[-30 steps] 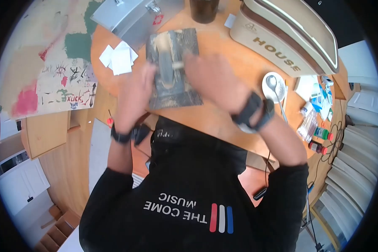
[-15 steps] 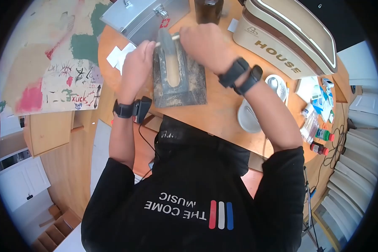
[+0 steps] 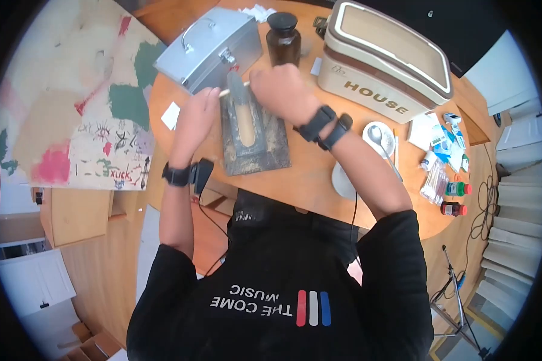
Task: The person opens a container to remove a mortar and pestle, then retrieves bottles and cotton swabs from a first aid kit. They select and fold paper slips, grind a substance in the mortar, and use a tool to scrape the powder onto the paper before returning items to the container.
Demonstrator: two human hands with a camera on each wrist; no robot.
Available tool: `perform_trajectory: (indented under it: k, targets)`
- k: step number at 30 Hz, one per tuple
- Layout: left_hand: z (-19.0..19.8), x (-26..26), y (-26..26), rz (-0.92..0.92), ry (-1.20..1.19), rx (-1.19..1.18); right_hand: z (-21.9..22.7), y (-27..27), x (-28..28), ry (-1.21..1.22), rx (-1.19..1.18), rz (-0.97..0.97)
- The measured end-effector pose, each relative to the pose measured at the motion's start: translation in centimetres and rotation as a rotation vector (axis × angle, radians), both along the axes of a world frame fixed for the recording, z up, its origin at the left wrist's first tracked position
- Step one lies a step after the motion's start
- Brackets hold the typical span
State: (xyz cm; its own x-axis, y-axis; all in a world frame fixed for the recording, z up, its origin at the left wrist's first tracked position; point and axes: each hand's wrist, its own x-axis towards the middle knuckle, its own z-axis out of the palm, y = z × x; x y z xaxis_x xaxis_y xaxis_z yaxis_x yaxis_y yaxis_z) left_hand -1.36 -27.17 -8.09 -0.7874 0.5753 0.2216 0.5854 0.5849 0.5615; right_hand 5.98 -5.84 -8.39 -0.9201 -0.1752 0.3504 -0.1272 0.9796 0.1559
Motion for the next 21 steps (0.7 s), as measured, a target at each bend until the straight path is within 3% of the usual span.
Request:
perform_trajectory:
  k: [2, 5, 7, 10, 13, 15, 17, 21]
  targets:
    - [1.6, 1.1, -0.5, -0.098, -0.169, 0.152, 1.9, -1.2, 2.0, 0.024, -0.039, -0.021]
    - [4.3, 5.5, -0.7, -0.151, -0.298, 0.091, 3.4, -3.5, 6.6, 0.111, -0.053, 0.002]
    - [5.2, 7.9, -0.7, -0.179, -0.246, -0.086, 4.4, -5.1, 10.1, 0.059, -0.121, -0.025]
    - [4.3, 10.6, -1.6, -0.33, -0.574, 0.1, 5.9, -5.0, 15.4, -0.163, -0.195, -0.044]
    - [3.3, 12.8, -2.9, -0.356, -0.779, 0.222, 6.4, -1.1, 20.5, -0.106, -0.541, -0.033]
    - [0.6, 12.7, -5.8, -0.195, -0.887, 0.283, 4.3, 3.9, 24.3, -0.012, -0.58, -0.229]
    - [-1.7, 12.2, -8.8, 0.003, -0.968, 0.435, 2.9, 6.7, 28.2, -0.056, -0.495, -0.549]
    - [-5.9, 10.7, -11.3, 0.275, -0.975, 0.947, -0.1, 3.8, 32.0, -0.051, -0.614, -0.668]
